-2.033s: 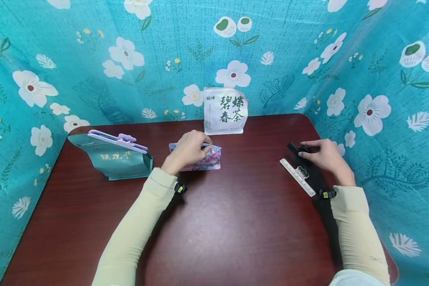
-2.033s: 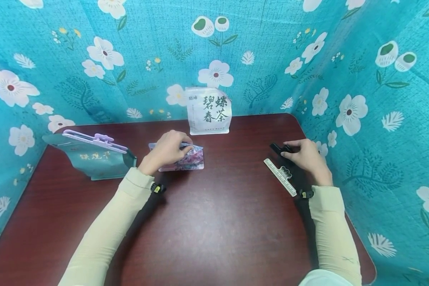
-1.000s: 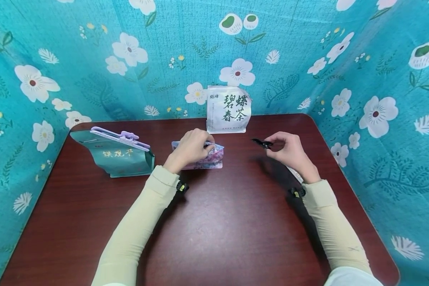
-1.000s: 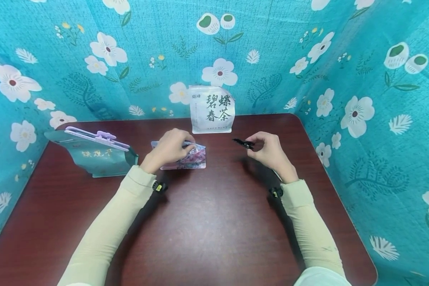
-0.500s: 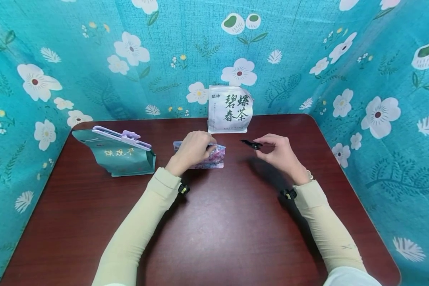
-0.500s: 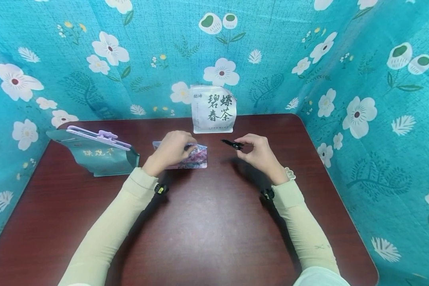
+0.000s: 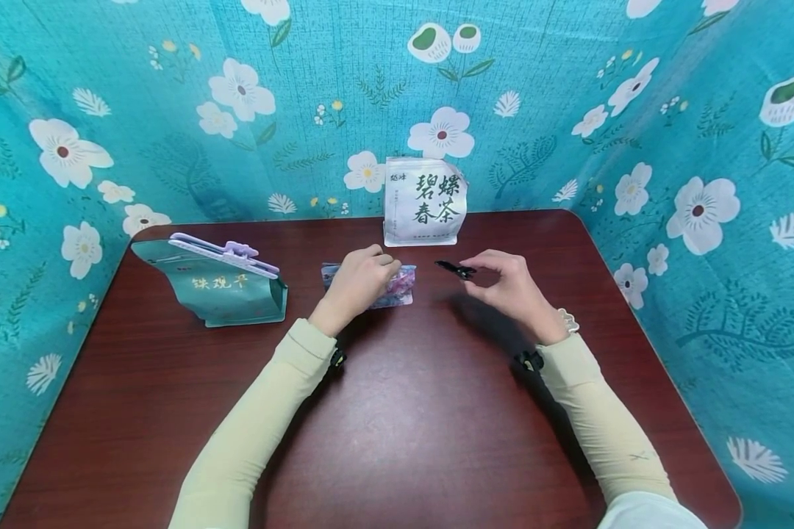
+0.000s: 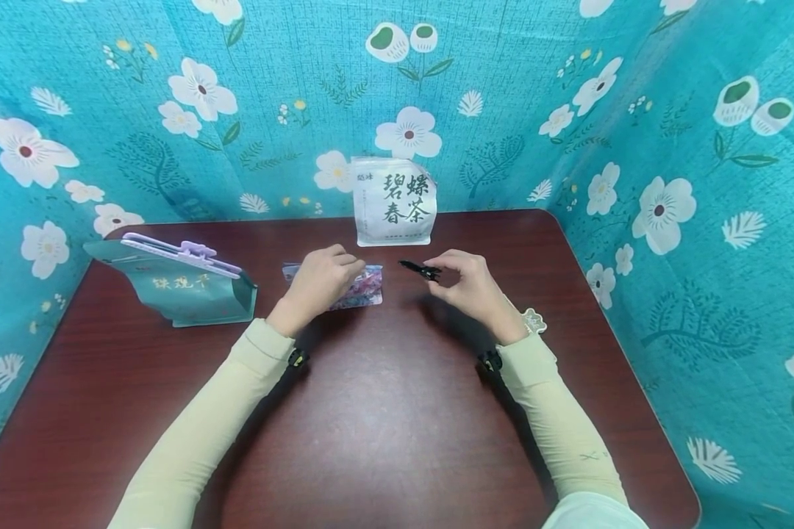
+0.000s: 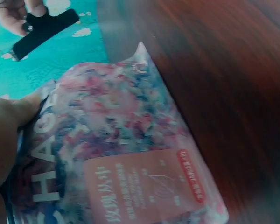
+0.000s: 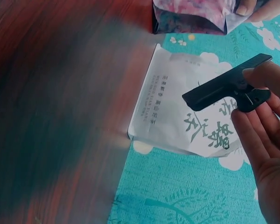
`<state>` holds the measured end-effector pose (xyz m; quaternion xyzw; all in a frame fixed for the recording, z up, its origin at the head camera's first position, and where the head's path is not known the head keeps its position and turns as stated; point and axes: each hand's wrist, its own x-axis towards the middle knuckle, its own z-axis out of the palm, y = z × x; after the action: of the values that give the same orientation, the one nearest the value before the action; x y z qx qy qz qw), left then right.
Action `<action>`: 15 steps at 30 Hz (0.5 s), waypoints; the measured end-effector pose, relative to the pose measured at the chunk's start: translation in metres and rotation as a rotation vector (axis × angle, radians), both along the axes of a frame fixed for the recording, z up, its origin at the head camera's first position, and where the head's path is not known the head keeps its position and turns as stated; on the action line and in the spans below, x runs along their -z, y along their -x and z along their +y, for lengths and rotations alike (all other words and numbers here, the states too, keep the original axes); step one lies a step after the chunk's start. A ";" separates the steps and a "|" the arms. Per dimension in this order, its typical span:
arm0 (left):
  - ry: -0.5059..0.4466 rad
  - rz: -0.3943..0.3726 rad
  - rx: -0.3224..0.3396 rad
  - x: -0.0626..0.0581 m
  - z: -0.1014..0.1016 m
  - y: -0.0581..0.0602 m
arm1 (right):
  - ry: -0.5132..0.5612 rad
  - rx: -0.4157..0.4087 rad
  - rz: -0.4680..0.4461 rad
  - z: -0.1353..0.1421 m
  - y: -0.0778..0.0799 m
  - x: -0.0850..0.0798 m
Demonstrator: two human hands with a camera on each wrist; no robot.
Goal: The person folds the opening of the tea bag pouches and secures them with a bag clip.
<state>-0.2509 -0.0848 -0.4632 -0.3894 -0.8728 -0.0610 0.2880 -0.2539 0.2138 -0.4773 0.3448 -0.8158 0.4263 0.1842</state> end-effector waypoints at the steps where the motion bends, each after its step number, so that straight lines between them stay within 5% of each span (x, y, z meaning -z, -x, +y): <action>1: -0.012 0.011 0.001 0.002 -0.001 0.000 | -0.001 -0.009 0.002 -0.001 0.000 0.000; 15: -0.077 0.118 0.047 0.015 -0.005 0.002 | -0.068 -0.092 0.042 -0.020 0.004 0.001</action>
<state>-0.2530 -0.0895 -0.4781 -0.4013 -0.8419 -0.0782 0.3523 -0.2577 0.1942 -0.4781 0.3970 -0.8091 0.3987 0.1698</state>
